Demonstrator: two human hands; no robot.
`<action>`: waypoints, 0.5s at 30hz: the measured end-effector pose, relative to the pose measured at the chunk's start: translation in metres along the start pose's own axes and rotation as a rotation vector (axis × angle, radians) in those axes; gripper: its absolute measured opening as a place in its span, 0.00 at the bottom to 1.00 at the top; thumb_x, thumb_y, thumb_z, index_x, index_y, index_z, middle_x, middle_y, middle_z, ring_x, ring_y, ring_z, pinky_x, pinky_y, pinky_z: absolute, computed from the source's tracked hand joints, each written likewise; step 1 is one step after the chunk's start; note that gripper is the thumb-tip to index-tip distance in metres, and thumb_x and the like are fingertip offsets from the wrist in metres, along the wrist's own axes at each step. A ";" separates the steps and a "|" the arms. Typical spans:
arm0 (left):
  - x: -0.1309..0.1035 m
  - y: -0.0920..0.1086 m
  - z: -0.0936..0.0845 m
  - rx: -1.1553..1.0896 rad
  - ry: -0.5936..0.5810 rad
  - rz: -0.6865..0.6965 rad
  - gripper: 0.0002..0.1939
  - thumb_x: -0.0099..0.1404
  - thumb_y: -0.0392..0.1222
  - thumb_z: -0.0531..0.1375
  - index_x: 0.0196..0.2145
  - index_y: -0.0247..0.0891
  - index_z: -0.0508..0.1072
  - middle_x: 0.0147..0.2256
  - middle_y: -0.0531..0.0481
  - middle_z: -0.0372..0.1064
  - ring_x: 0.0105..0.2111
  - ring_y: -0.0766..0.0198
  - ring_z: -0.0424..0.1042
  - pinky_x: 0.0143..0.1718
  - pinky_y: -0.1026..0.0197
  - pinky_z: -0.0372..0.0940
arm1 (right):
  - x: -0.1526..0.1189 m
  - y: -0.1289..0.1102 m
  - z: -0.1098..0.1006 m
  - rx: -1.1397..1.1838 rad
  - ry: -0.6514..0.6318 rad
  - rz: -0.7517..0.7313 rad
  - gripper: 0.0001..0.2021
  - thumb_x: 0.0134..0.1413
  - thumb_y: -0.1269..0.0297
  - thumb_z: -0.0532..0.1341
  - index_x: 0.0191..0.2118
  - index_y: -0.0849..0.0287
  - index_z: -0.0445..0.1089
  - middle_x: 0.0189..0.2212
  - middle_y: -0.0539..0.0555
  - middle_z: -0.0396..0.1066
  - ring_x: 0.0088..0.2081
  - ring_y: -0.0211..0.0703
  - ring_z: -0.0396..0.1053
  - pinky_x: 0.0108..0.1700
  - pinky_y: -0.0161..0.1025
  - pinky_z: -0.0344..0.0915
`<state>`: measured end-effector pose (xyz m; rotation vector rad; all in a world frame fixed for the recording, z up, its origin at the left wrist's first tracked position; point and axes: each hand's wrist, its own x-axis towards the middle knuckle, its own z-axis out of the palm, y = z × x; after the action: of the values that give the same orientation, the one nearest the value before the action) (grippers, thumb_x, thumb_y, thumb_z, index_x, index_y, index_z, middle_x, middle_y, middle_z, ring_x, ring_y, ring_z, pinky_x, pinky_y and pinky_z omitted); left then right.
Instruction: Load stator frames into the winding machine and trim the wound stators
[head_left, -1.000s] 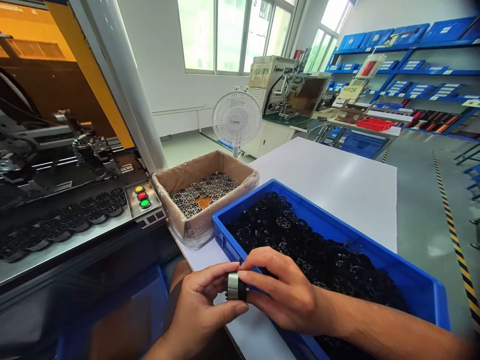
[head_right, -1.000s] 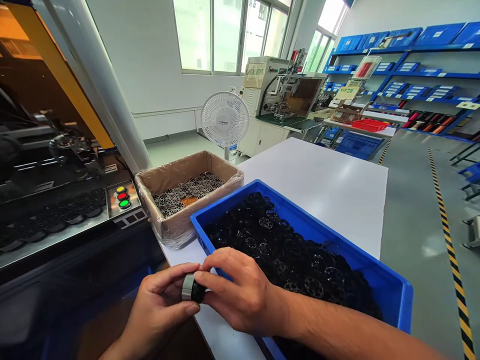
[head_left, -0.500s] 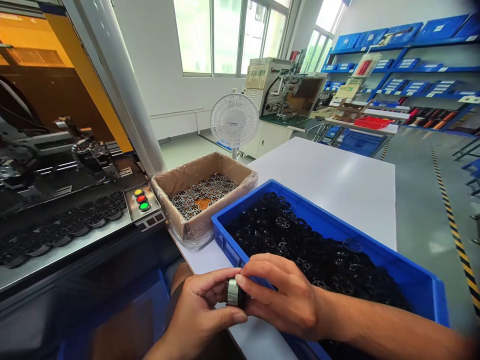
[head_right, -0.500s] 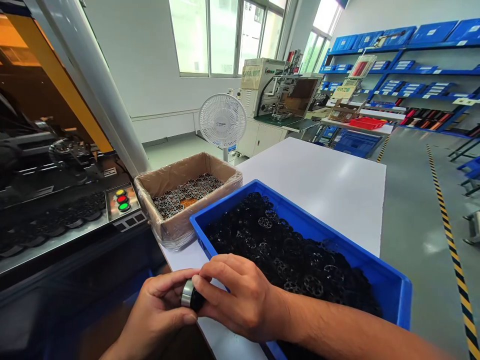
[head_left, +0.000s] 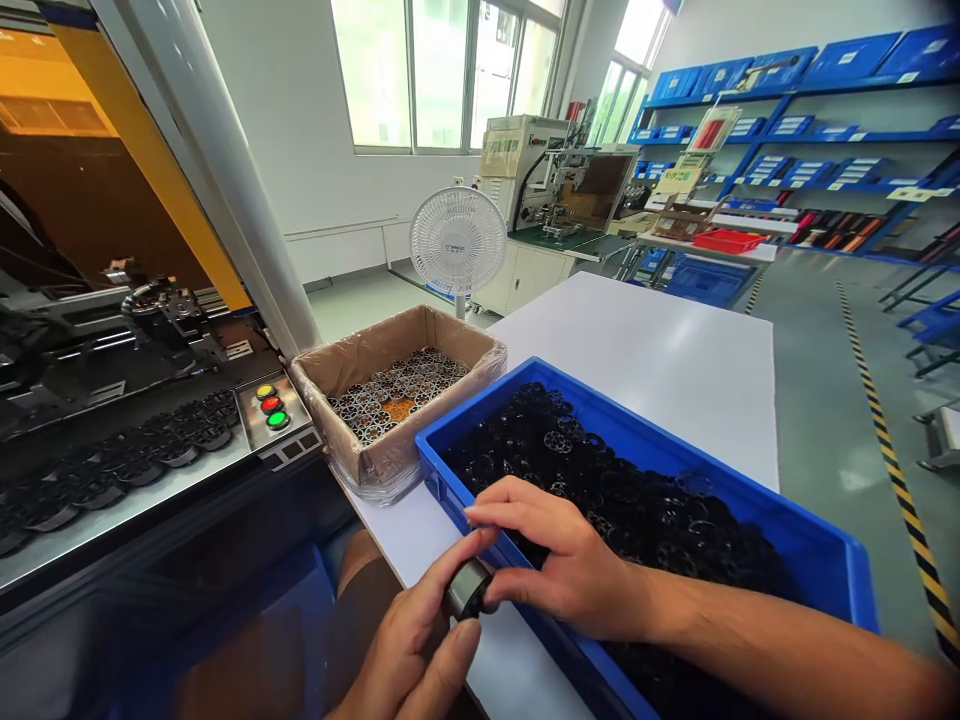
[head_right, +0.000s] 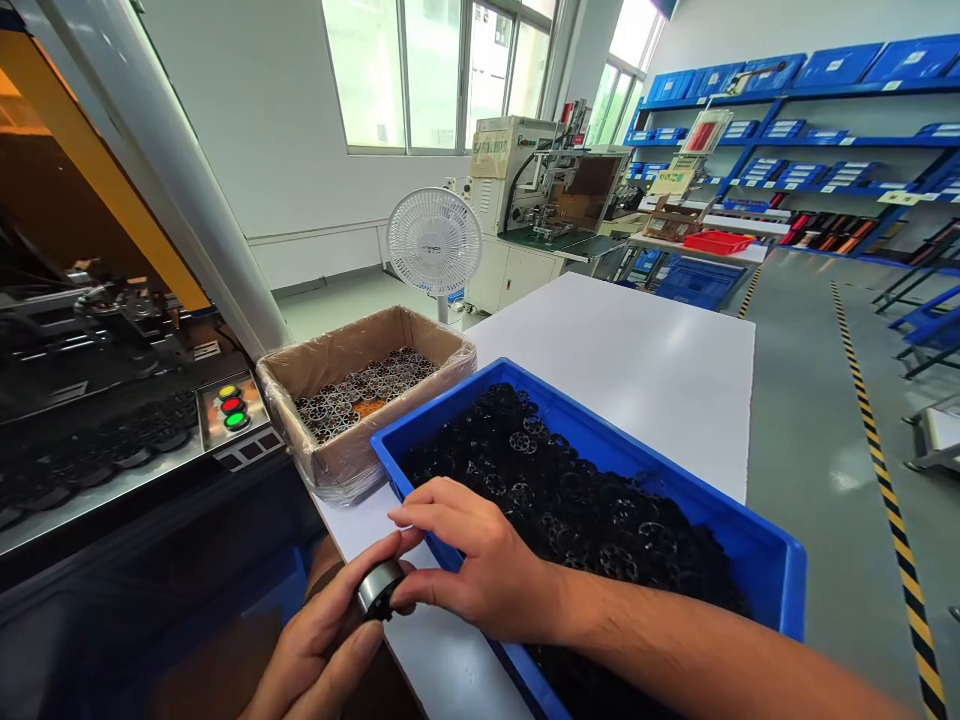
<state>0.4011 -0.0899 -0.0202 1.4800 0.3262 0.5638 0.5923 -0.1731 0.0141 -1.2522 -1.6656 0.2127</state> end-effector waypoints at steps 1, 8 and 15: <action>0.000 -0.002 0.001 -0.002 0.010 0.005 0.26 0.66 0.50 0.60 0.60 0.42 0.69 0.59 0.41 0.68 0.55 0.50 0.71 0.57 0.55 0.64 | -0.001 0.000 0.001 0.010 -0.001 -0.004 0.21 0.55 0.60 0.69 0.52 0.62 0.71 0.39 0.58 0.72 0.40 0.41 0.71 0.44 0.39 0.72; 0.004 -0.001 -0.016 -0.037 -0.063 0.040 0.24 0.69 0.51 0.57 0.59 0.40 0.70 0.50 0.40 0.74 0.44 0.55 0.75 0.49 0.57 0.68 | -0.012 0.014 0.005 -0.233 0.016 0.169 0.28 0.57 0.49 0.64 0.56 0.64 0.67 0.49 0.65 0.69 0.50 0.51 0.70 0.52 0.47 0.71; -0.045 -0.015 -0.129 0.084 0.421 -0.088 0.22 0.60 0.55 0.65 0.48 0.40 0.78 0.48 0.40 0.77 0.50 0.51 0.75 0.53 0.55 0.68 | -0.014 0.030 0.025 -0.390 -0.436 0.521 0.17 0.61 0.61 0.54 0.49 0.60 0.75 0.45 0.61 0.77 0.47 0.53 0.76 0.53 0.45 0.72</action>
<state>0.2975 -0.0057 -0.0509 1.4127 0.7472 0.7983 0.5915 -0.1608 -0.0252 -2.0453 -1.7607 0.5249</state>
